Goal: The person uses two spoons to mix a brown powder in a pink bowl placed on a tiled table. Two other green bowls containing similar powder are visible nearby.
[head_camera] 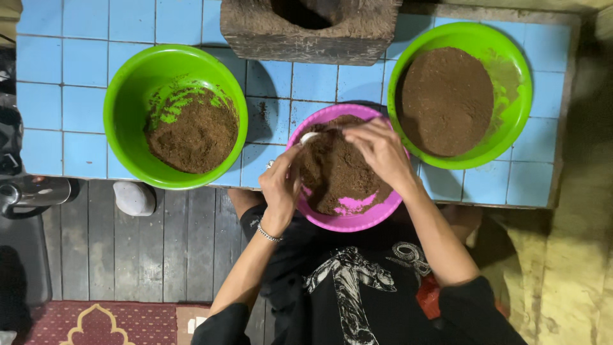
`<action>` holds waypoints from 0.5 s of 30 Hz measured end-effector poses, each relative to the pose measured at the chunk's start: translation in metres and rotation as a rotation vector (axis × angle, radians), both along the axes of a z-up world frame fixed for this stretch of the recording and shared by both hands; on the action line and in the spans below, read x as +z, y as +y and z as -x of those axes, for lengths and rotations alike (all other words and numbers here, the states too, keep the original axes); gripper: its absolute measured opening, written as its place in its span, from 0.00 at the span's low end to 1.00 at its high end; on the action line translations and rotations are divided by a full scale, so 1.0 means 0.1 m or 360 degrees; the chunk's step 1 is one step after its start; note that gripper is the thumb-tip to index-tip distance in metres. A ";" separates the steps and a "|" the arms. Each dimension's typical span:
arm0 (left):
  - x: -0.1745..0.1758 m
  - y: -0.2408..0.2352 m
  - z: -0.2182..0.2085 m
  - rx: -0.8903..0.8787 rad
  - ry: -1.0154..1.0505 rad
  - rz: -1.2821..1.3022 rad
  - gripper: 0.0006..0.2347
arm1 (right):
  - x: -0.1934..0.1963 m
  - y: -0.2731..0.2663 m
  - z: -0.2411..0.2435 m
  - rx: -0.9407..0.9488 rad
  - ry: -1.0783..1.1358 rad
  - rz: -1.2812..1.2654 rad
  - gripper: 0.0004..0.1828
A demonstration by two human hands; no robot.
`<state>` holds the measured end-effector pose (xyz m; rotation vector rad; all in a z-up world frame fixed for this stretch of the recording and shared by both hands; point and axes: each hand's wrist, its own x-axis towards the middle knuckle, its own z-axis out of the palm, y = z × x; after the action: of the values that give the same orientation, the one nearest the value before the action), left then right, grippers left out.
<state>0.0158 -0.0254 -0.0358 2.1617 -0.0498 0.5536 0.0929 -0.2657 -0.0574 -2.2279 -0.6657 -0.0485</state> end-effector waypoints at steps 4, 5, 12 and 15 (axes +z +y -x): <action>-0.22 0.03 0.06 -0.0037 0.0033 -0.0029 0.10 | -0.17 0.16 -0.14 -0.0032 -0.0064 -0.0105 0.09; -0.22 0.03 0.10 -0.0020 0.0005 -0.0003 0.10 | -0.16 0.22 -0.09 0.0049 -0.0011 -0.0140 0.09; -0.15 0.14 0.13 0.0146 -0.0009 0.0095 0.09 | 0.09 -0.27 0.32 -0.0240 -0.0174 0.0011 0.12; -0.23 0.14 0.09 0.0109 0.0076 0.0137 0.08 | -0.55 -0.38 0.60 -0.0456 -0.0137 -0.0107 0.11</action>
<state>0.0073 -0.0115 -0.0589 2.0980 0.0732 0.5332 0.0328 -0.3032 -0.1126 -2.2496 -0.3792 -0.3074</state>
